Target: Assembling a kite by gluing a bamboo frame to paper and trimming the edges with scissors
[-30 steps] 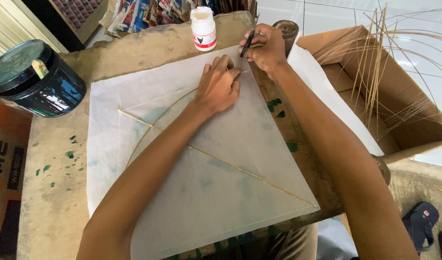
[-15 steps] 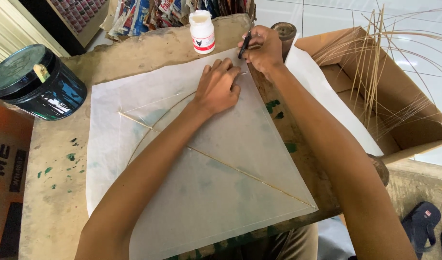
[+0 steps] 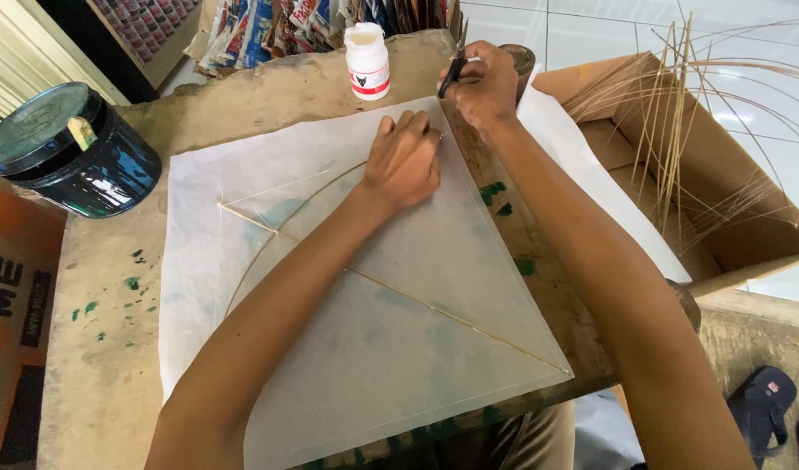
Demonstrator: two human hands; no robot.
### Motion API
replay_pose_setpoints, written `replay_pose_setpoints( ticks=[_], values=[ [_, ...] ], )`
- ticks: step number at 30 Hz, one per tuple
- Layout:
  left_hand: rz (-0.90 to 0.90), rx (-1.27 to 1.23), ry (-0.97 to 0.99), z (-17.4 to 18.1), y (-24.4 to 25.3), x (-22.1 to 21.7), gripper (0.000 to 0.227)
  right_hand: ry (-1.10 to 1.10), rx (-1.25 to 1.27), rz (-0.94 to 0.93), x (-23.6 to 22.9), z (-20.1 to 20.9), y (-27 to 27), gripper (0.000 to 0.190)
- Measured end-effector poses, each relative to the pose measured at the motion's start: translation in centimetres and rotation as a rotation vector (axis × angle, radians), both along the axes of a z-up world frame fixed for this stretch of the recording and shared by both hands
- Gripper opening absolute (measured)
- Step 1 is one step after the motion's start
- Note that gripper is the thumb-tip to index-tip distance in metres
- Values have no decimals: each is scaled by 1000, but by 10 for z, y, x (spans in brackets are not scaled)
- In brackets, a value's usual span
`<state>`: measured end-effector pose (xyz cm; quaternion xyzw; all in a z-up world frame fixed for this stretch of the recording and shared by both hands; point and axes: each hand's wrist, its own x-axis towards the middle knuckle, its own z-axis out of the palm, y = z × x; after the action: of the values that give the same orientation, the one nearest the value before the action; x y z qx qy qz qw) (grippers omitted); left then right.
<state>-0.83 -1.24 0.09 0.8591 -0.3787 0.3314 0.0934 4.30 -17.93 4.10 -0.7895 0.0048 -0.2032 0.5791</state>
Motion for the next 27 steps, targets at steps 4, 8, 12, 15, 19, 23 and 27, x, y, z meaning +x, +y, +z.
replay_pose_setpoints(
  ticks=[4,8,12,15,19,23,27],
  values=[
    [33,2,-103,3,-1,1,11,33,9,-39,-5,7,1,30],
    [39,24,-29,3,0,1,13,28,28,-20,-8,7,4,29],
    [47,26,68,4,-2,1,27,-8,128,31,-1,-2,-2,30],
    [20,-5,101,5,-4,1,15,-8,307,42,6,-7,-5,31],
    [18,-41,184,6,-1,3,32,0,87,-23,-6,3,-4,32],
    [10,-161,292,21,3,-3,37,-29,-40,-18,-16,8,-3,29],
    [13,-368,624,40,15,-12,47,11,-37,23,-26,17,3,28]
  ],
)
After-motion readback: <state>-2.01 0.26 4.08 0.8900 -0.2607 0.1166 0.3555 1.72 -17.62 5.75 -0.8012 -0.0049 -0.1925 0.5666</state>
